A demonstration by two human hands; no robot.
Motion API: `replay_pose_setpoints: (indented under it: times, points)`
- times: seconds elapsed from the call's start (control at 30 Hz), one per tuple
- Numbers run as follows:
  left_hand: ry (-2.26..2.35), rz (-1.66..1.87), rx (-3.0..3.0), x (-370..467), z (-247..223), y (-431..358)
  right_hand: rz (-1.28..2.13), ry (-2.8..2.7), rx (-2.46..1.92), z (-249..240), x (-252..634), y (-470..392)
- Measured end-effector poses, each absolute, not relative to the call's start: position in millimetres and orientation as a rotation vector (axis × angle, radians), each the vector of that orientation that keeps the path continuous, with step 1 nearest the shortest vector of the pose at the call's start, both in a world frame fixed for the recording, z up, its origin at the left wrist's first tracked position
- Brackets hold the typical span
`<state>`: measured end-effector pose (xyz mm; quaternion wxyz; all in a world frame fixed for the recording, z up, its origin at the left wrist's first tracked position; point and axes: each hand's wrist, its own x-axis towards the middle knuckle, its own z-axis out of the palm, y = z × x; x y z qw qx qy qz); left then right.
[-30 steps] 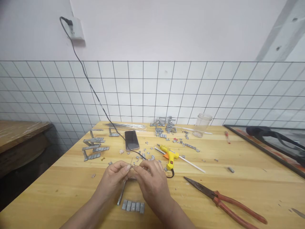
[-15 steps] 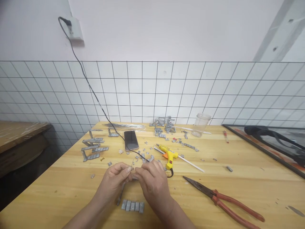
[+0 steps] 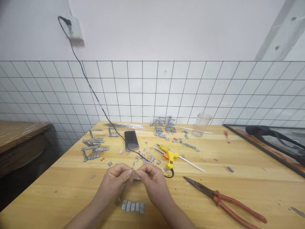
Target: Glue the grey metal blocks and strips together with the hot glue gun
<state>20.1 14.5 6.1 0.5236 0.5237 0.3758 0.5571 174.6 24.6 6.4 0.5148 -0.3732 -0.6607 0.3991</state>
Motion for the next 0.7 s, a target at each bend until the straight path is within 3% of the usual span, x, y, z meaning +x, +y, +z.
replay_pose_setpoints:
  times: [0.17,0.3,0.7]
  points:
    - [0.928,1.321,1.410,17,7,13,1.317,-1.493,-0.902,0,174,29]
    - [0.945,1.315,1.437,15,7,16,1.365,-1.515,-0.918,-4,174,32]
    - [0.805,1.291,0.890,19,7,22,0.239,-1.802,-0.783,2,183,25]
